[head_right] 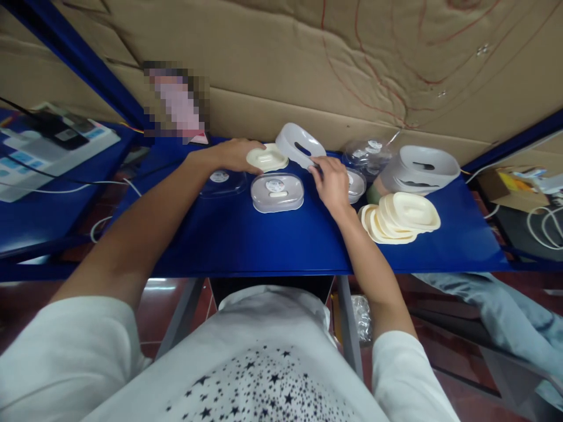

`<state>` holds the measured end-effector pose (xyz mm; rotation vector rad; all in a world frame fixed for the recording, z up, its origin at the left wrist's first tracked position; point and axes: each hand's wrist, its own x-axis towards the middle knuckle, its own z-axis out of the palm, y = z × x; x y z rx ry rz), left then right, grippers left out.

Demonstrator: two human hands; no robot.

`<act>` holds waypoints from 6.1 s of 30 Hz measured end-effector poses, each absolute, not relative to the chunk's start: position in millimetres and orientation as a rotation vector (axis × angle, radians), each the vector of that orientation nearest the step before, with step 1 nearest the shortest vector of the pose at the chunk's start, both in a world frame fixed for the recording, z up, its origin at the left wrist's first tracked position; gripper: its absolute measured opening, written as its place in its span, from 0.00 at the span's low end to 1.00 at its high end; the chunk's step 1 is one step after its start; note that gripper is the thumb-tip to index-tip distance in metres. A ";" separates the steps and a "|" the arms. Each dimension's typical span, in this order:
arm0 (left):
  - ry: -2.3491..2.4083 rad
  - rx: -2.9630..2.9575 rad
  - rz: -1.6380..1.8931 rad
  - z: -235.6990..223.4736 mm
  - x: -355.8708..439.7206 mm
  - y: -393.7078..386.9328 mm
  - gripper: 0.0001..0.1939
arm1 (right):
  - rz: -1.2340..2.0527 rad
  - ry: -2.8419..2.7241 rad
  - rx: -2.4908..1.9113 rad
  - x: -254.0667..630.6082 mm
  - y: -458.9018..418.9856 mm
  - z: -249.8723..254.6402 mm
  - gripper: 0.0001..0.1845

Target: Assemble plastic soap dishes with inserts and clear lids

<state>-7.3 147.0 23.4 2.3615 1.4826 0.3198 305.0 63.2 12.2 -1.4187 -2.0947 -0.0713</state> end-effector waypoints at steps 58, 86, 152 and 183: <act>1.595 2.498 0.229 17.6 -65.9 -13.1 0.40 | 0.044 -2.489 -0.989 300.1 -114.2 -14.2 0.17; 1.006 2.702 0.615 8.5 41.2 -79.8 0.29 | 0.196 -2.310 -1.031 322.2 -105.4 -17.3 0.43; 1.509 2.678 0.541 32.4 23.2 17.4 0.25 | -0.111 -2.097 -1.847 326.7 -2.3 8.3 0.31; 1.939 2.586 0.495 16.5 -10.3 83.9 0.22 | 0.382 -2.726 -1.133 298.7 -36.5 26.1 0.46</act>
